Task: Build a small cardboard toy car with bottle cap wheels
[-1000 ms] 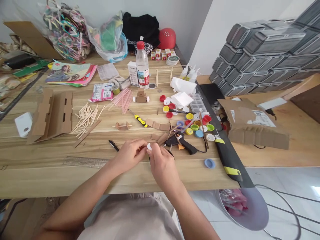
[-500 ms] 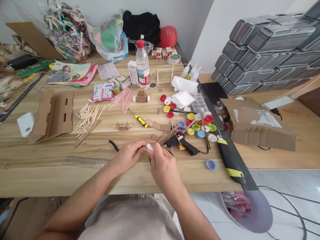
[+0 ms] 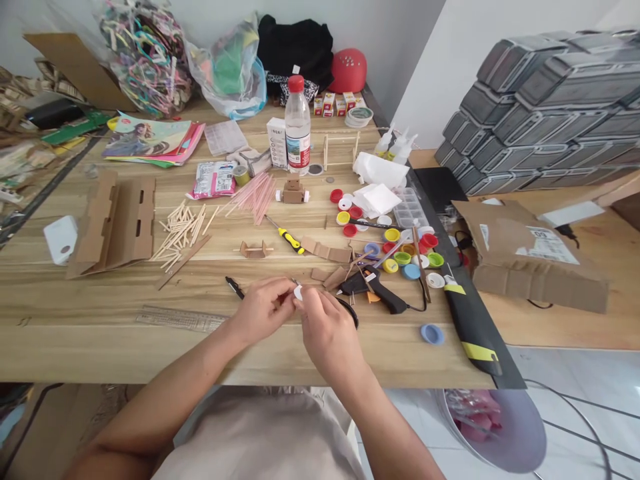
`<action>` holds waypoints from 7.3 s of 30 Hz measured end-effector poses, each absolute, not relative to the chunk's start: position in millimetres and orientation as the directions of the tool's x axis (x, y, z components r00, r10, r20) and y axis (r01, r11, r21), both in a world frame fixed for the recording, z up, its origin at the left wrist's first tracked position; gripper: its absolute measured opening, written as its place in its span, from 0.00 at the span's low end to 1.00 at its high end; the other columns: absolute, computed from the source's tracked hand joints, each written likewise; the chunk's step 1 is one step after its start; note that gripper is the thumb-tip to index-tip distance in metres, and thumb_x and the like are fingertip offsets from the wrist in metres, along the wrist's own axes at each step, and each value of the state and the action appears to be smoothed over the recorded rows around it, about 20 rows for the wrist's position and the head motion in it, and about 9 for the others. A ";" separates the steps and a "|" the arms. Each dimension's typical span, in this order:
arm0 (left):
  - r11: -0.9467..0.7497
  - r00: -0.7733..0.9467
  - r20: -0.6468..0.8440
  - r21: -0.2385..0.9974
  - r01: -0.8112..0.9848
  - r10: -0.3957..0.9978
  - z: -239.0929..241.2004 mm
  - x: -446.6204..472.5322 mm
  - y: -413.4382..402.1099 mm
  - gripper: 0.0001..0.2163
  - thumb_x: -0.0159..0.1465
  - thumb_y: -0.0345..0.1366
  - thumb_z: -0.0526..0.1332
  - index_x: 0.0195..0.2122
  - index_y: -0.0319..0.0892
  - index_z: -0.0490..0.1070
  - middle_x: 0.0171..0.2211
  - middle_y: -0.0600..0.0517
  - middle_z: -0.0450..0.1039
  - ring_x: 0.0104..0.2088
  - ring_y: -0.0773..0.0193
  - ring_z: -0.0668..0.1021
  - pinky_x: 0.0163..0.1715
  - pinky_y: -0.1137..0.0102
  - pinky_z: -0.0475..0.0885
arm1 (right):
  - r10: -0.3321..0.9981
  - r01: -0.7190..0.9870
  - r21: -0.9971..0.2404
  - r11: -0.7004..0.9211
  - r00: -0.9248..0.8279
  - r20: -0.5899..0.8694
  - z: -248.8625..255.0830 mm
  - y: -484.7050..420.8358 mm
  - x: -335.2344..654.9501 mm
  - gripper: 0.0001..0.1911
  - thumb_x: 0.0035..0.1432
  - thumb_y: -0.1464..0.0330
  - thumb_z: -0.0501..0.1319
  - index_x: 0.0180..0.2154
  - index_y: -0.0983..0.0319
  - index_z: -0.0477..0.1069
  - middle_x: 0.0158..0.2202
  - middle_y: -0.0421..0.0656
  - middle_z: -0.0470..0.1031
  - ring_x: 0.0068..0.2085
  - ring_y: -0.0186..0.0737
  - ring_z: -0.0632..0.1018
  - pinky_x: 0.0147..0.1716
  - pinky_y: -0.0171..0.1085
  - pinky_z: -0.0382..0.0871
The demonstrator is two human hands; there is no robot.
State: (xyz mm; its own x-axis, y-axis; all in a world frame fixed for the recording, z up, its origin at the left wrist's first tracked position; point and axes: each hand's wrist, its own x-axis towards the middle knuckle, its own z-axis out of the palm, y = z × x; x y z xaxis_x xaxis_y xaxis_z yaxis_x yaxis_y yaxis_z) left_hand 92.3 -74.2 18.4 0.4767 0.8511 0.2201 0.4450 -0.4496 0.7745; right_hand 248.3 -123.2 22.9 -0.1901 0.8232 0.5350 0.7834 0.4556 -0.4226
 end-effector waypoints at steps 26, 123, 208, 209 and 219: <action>-0.427 0.485 -0.048 0.403 0.809 0.873 32.1 132.0 -41.1 0.06 0.71 0.29 0.60 0.43 0.42 0.76 0.40 0.44 0.81 0.41 0.53 0.85 0.34 0.68 0.74 | 0.946 0.335 -0.934 0.124 0.243 0.213 28.7 -117.8 271.4 0.25 0.64 0.41 0.58 0.33 0.56 0.69 0.25 0.44 0.82 0.24 0.43 0.82 0.25 0.39 0.80; -0.129 -0.162 0.268 0.807 0.576 0.950 -11.0 38.3 -31.4 0.02 0.58 0.33 0.72 0.30 0.45 0.80 0.33 0.53 0.76 0.30 0.65 0.77 0.36 0.68 0.75 | 0.677 0.606 -0.620 0.498 -0.719 -0.159 59.1 64.8 199.1 0.25 0.66 0.61 0.61 0.61 0.64 0.68 0.57 0.56 0.81 0.56 0.49 0.81 0.53 0.45 0.74; -0.153 -0.021 0.255 0.642 0.751 0.967 -8.0 3.6 -28.5 0.07 0.60 0.31 0.72 0.40 0.46 0.82 0.36 0.52 0.80 0.33 0.61 0.79 0.42 0.63 0.76 | 0.815 0.852 -0.224 0.474 -0.520 -0.254 98.9 50.6 199.9 0.17 0.61 0.59 0.63 0.48 0.61 0.79 0.45 0.50 0.85 0.46 0.52 0.84 0.41 0.39 0.74; -0.172 0.007 0.248 0.650 0.740 0.969 -6.5 -1.2 -25.2 0.12 0.59 0.31 0.73 0.44 0.46 0.81 0.39 0.51 0.81 0.36 0.60 0.80 0.43 0.63 0.77 | 0.822 0.854 -0.240 0.462 -0.514 -0.246 102.2 50.4 210.0 0.17 0.62 0.59 0.62 0.47 0.60 0.79 0.45 0.50 0.85 0.46 0.53 0.84 0.42 0.40 0.75; -0.233 0.238 0.084 0.662 0.712 0.968 -4.6 -0.3 7.0 0.21 0.55 0.33 0.76 0.51 0.46 0.82 0.48 0.45 0.84 0.50 0.50 0.84 0.56 0.55 0.76 | 0.897 0.962 -0.030 0.271 -0.264 -0.355 93.4 42.3 288.5 0.09 0.62 0.67 0.57 0.28 0.57 0.69 0.33 0.52 0.83 0.35 0.51 0.82 0.34 0.42 0.71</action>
State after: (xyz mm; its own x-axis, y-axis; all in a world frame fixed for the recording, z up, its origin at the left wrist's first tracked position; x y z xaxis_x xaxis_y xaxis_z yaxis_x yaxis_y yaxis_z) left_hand -0.3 7.0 -4.6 0.2378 0.9677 0.0842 0.7121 -0.2326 0.6624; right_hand 288.5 42.3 93.4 -0.2638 0.8967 -0.3555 0.9621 0.2712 -0.0298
